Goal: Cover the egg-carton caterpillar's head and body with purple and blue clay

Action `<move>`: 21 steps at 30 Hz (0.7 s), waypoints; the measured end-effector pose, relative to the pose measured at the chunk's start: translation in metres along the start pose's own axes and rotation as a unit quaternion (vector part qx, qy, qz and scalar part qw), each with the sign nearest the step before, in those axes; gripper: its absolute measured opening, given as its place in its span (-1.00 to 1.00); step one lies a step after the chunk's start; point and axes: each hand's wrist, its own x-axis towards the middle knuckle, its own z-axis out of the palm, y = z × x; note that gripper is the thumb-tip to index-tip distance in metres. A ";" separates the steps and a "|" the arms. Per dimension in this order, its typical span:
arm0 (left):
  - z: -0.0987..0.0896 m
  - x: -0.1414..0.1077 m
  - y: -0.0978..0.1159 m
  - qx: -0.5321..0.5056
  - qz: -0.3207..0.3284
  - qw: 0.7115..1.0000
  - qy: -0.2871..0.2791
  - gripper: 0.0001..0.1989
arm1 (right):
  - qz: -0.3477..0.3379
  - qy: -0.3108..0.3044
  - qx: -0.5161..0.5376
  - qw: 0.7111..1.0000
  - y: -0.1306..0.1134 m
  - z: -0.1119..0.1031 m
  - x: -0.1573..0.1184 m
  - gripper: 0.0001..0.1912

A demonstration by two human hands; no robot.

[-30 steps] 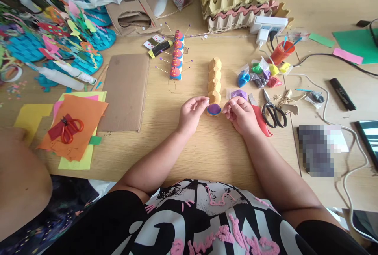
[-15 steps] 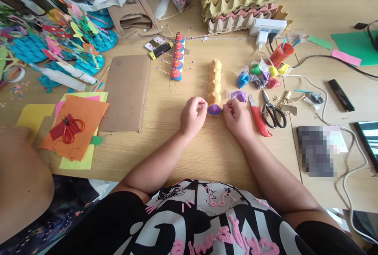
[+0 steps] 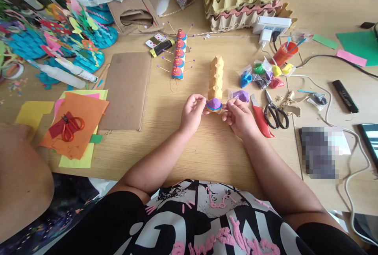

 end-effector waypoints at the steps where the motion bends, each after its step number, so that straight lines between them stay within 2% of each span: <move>1: 0.000 0.000 0.001 -0.012 -0.007 1.000 -0.003 -0.64 | 0.015 -0.005 0.022 1.000 -0.001 0.000 0.000 -0.52; 8: 0.002 -0.001 0.005 -0.045 -0.057 0.997 -0.012 -0.59 | 0.063 -0.027 0.092 0.993 -0.002 -0.007 0.003 -0.62; 14: 0.003 -0.001 0.005 -0.066 -0.040 0.997 -0.011 -0.61 | 0.069 -0.024 0.108 0.991 -0.004 -0.008 0.005 -0.59; 21: 0.008 -0.007 0.008 -0.118 -0.107 0.987 -0.018 -0.69 | 0.073 -0.020 0.120 0.990 -0.007 -0.007 0.005 -0.59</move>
